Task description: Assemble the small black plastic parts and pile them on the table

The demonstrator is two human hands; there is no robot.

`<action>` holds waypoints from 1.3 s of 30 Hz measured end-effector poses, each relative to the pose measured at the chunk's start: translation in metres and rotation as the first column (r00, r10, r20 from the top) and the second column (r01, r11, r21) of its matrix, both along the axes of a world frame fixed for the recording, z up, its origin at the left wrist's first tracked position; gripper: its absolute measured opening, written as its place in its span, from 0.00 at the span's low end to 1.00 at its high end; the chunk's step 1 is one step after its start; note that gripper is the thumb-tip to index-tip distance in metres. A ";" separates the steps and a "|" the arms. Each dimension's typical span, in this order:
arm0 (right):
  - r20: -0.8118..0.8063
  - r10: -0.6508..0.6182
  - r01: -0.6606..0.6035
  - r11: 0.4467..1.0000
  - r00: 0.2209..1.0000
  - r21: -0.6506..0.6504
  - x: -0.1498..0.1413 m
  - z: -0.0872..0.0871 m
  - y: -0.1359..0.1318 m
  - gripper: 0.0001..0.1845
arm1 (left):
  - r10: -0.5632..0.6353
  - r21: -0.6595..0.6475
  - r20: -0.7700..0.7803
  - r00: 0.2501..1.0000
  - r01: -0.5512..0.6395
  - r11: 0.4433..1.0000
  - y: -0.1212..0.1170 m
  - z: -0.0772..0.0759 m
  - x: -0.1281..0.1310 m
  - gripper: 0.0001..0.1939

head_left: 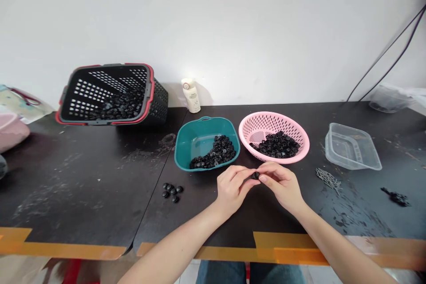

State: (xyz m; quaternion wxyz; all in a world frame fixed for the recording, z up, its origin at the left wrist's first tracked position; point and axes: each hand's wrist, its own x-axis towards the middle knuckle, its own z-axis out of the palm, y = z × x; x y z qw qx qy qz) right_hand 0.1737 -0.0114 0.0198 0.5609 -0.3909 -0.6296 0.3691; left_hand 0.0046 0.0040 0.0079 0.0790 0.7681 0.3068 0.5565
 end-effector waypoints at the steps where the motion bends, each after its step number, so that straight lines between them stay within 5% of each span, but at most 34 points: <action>1: 0.038 -0.018 0.016 0.999 0.999 0.033 0.001 0.000 0.000 0.08 | 0.001 0.001 0.003 1.000 -0.001 1.000 0.000 0.000 0.000 0.11; 7: 0.154 -0.028 0.001 0.985 0.988 0.170 0.005 0.003 -0.001 0.15 | 0.015 -0.017 0.046 0.999 -0.014 1.000 0.001 -0.001 0.000 0.12; 15: -0.102 0.132 -0.133 0.991 0.986 -0.002 -0.001 0.001 -0.001 0.10 | -0.002 0.018 0.072 0.997 0.000 1.000 0.000 0.001 0.001 0.11; 23: -0.296 0.072 -0.141 0.965 0.953 -0.221 -0.002 -0.007 0.002 0.09 | -0.010 -0.001 0.107 0.994 0.011 1.000 -0.001 0.001 0.001 0.11; 39: -0.352 0.102 -0.195 0.951 0.930 -0.239 -0.003 -0.006 0.004 0.07 | -0.008 0.012 0.146 0.989 0.007 1.000 0.000 0.001 0.002 0.12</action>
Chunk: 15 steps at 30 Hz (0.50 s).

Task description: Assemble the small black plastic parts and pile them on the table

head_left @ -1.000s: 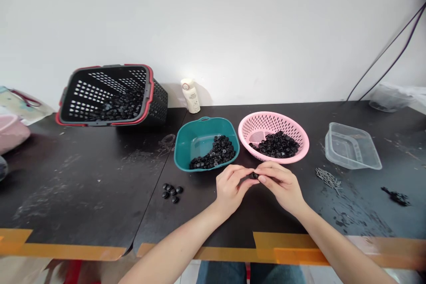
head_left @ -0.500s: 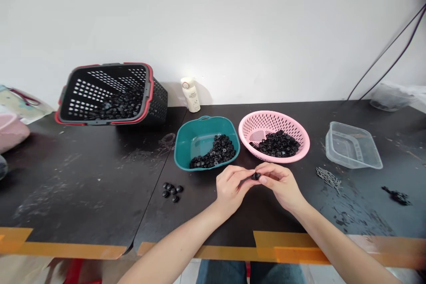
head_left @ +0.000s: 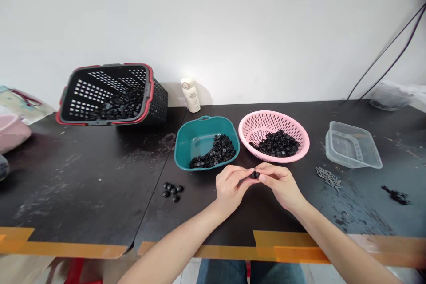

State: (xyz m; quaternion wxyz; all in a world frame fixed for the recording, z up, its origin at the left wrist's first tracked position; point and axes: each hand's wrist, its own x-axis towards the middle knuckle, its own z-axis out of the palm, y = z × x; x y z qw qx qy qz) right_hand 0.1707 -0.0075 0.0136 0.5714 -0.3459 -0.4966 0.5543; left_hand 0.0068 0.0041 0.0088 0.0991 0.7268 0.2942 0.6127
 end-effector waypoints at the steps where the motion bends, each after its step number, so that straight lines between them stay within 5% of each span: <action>1: -0.008 0.002 -0.002 1.000 1.000 -0.013 0.000 0.000 0.000 0.07 | 0.001 -0.002 0.000 1.000 -0.001 1.000 0.000 0.000 0.000 0.12; 15: -0.115 -0.018 0.000 0.988 0.993 -0.152 -0.002 0.000 -0.003 0.08 | -0.028 -0.032 -0.020 0.999 0.027 0.999 0.002 0.001 0.000 0.16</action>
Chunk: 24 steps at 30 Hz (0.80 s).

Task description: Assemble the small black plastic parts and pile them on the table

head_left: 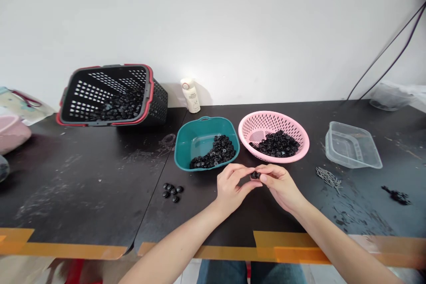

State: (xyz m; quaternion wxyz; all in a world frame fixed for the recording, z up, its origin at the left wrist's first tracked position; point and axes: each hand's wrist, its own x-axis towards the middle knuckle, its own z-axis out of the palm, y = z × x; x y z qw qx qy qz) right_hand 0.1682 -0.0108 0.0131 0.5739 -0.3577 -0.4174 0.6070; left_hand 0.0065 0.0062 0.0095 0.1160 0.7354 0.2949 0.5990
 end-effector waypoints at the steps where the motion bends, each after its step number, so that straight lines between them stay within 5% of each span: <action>1: -0.006 -0.002 0.002 1.000 1.000 0.000 0.000 0.000 0.000 0.08 | -0.012 -0.002 -0.007 1.000 0.012 1.000 0.000 0.000 -0.001 0.16; 11: 0.033 -0.029 0.028 0.999 0.999 0.022 0.000 0.002 0.000 0.08 | -0.129 -0.108 -0.135 0.982 0.114 0.988 0.002 0.001 -0.003 0.16; 24: -0.005 0.012 -0.012 1.000 1.000 0.013 0.000 -0.002 0.001 0.07 | -0.058 -0.048 -0.071 0.996 0.055 0.997 0.004 0.001 -0.002 0.13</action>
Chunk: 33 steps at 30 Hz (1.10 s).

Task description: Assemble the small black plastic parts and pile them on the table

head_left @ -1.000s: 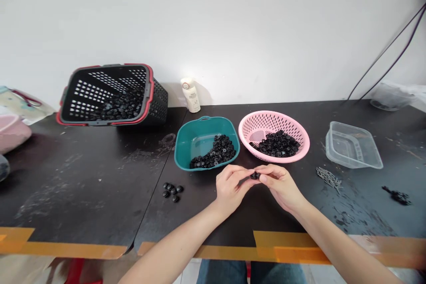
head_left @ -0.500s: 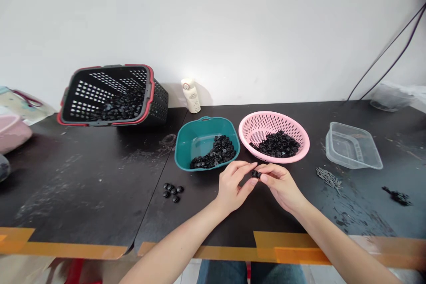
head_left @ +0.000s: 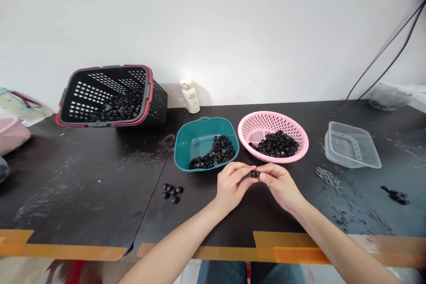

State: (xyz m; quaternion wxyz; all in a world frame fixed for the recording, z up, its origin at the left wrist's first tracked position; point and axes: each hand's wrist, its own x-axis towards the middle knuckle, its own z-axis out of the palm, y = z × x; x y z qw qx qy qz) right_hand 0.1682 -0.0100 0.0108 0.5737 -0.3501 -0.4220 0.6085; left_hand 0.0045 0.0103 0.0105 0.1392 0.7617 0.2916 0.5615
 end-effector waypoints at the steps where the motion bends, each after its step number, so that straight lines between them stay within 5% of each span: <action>1: -0.003 0.006 -0.006 1.000 1.000 -0.004 0.000 0.000 0.000 0.07 | 0.000 0.006 -0.001 1.000 0.000 1.000 0.000 0.001 0.000 0.13; 14: -0.205 0.206 -0.232 0.966 0.957 -0.112 0.003 0.008 0.001 0.07 | 0.002 0.072 -0.045 0.999 0.002 0.997 0.001 -0.003 -0.001 0.13; 20: -0.199 0.209 -0.233 0.966 0.957 -0.108 0.002 0.001 0.002 0.05 | 0.002 0.080 -0.033 0.999 0.001 0.997 0.001 -0.003 -0.002 0.14; 33: -0.231 0.196 -0.225 0.969 0.953 -0.106 -0.002 0.000 0.001 0.04 | -0.025 -0.127 0.102 0.995 0.038 0.991 -0.007 -0.003 0.004 0.12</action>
